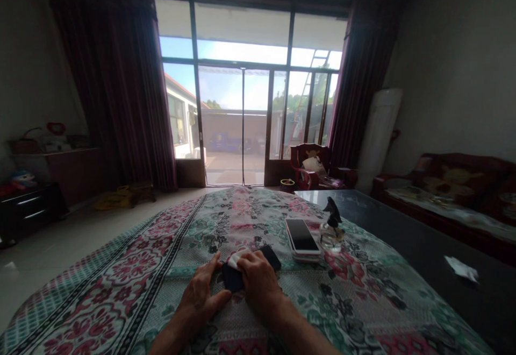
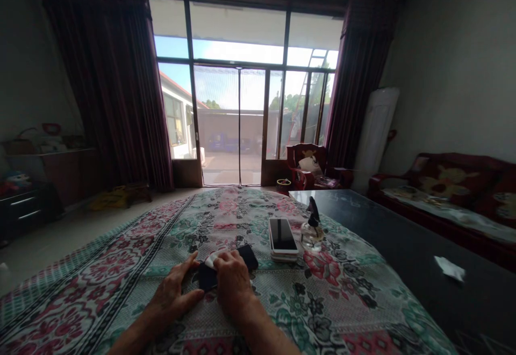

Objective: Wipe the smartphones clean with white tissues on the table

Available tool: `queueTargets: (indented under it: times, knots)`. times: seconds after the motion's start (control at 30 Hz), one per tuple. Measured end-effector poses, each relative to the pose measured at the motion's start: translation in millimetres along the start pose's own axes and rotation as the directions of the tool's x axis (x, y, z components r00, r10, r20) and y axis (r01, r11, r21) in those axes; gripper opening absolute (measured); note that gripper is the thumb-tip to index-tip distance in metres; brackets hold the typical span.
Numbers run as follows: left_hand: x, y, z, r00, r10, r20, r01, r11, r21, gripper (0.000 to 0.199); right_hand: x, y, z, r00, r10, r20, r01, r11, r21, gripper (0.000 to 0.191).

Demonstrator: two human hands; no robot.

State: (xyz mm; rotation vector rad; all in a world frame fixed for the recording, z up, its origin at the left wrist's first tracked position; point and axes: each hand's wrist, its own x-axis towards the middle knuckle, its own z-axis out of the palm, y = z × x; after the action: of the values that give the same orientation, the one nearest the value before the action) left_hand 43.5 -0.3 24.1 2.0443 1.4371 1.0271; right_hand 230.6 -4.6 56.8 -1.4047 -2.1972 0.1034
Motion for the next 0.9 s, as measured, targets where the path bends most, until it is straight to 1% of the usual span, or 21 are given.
queueTargets:
  times: [0.07, 0.13, 0.23, 0.37, 0.43, 0.5, 0.6, 0.67, 0.73, 0.8, 0.9]
  knots:
    - [0.2, 0.1, 0.5, 1.000, -0.005, 0.003, 0.005, 1.000, 0.003, 0.072, -1.8, -4.9, 2.4, 0.995, -0.088, 0.042, 0.086, 0.995, 0.058, 0.024]
    - [0.1, -1.0, 1.5, 1.000, 0.001, 0.002, -0.001, 1.000, 0.004, 0.071, -4.5, -9.1, 3.9, 0.987, -0.151, 0.052, 0.145, 0.984, 0.104, 0.024]
    - [-0.8, -3.8, 3.3, 1.000, 0.013, -0.017, -0.013, 1.000, -0.005, 0.069, -8.2, -11.5, 4.3, 0.982, -0.181, 0.050, 0.173, 0.977, 0.126, 0.021]
    - [-1.2, -6.0, 4.0, 0.999, 0.023, -0.047, -0.024, 0.999, -0.023, 0.071, -10.4, -9.1, 0.0, 0.990, -0.118, 0.077, 0.113, 0.992, 0.062, 0.018]
    - [-0.9, -5.2, 3.0, 0.999, 0.025, -0.049, -0.026, 0.999, -0.022, 0.074, -9.9, -5.8, -4.1, 0.995, -0.076, 0.068, 0.075, 0.997, 0.016, 0.017]
    - [-0.6, -3.6, 1.5, 0.999, 0.016, -0.038, -0.017, 1.000, -0.013, 0.077, -8.4, -0.2, -8.3, 0.999, -0.013, 0.051, 0.014, 0.999, -0.036, 0.016]
    - [-0.5, -2.7, 0.5, 1.000, 0.012, -0.016, -0.012, 1.000, 0.004, 0.076, -5.1, 10.3, -12.3, 0.993, 0.114, 0.000, -0.113, 0.987, -0.113, 0.017]
    - [-0.6, -4.5, 1.8, 1.000, 0.020, -0.014, -0.019, 1.000, 0.015, 0.074, -3.9, 15.1, -12.5, 0.987, 0.157, -0.032, -0.160, 0.978, -0.135, 0.019]
    - [-0.9, -7.8, 4.1, 0.999, 0.041, -0.024, -0.040, 0.999, 0.031, 0.073, -4.5, 14.8, -11.3, 0.990, 0.133, -0.049, -0.138, 0.984, -0.117, 0.022]
    - [-1.4, -11.0, 6.2, 0.997, 0.071, -0.026, -0.070, 0.996, 0.053, 0.071, -6.5, 9.1, -9.2, 0.997, 0.062, -0.044, -0.065, 0.996, -0.069, 0.024]
    - [-1.9, -12.2, 7.1, 0.995, 0.098, -0.004, -0.098, 0.993, 0.068, 0.069, -10.1, -3.9, -5.4, 0.999, -0.042, 0.013, 0.043, 0.999, -0.008, 0.021]
